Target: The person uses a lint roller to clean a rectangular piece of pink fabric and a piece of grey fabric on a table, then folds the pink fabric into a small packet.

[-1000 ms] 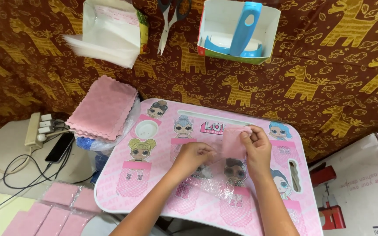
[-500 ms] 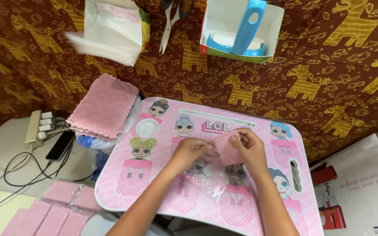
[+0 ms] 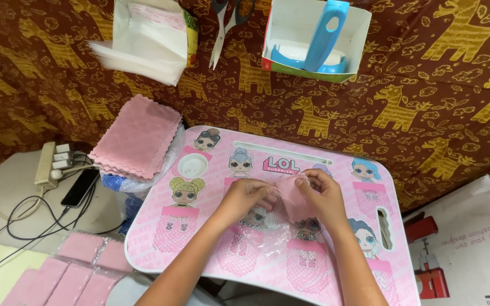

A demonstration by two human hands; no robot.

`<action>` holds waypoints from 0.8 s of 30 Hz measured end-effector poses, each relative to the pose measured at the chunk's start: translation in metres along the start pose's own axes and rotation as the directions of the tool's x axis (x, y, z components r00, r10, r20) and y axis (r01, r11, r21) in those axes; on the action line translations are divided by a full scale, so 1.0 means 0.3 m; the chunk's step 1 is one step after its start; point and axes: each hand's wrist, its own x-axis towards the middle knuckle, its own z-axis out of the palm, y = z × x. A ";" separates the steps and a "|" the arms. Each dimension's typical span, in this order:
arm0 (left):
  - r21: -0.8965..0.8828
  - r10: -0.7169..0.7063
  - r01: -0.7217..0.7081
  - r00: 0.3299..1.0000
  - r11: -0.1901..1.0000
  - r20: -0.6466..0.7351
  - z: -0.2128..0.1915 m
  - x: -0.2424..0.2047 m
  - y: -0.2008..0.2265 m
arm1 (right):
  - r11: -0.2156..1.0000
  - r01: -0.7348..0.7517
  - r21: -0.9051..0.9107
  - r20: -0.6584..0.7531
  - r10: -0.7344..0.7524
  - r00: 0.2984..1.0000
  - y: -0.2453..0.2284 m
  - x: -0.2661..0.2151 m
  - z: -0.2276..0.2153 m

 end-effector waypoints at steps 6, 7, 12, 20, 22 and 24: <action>-0.012 -0.007 0.007 1.000 1.000 -0.013 0.004 -0.007 0.008 | 0.999 -0.032 -0.003 0.044 0.032 0.999 -0.049 -0.019 0.018; 0.000 -0.009 0.009 1.000 1.000 -0.013 0.004 -0.015 0.020 | 0.999 -0.050 -0.006 0.051 0.050 0.997 -0.049 -0.021 0.021; 0.152 0.078 -0.072 0.996 0.986 -0.033 0.027 0.071 -0.049 | 0.998 -0.061 -0.014 0.100 0.062 0.993 -0.023 -0.020 0.034; 0.012 0.028 -0.026 0.984 1.000 -0.178 0.026 0.077 -0.042 | 1.000 0.002 0.030 0.025 -0.002 1.000 0.013 0.012 0.000; 0.091 0.049 -0.034 0.985 0.995 -0.167 0.029 0.047 -0.010 | 1.000 -0.024 0.003 0.018 0.024 1.000 0.004 0.002 0.017; 0.085 0.055 -0.041 0.984 0.996 -0.169 0.030 0.089 -0.057 | 0.999 0.003 -0.047 0.034 -0.001 0.999 0.004 -0.007 0.030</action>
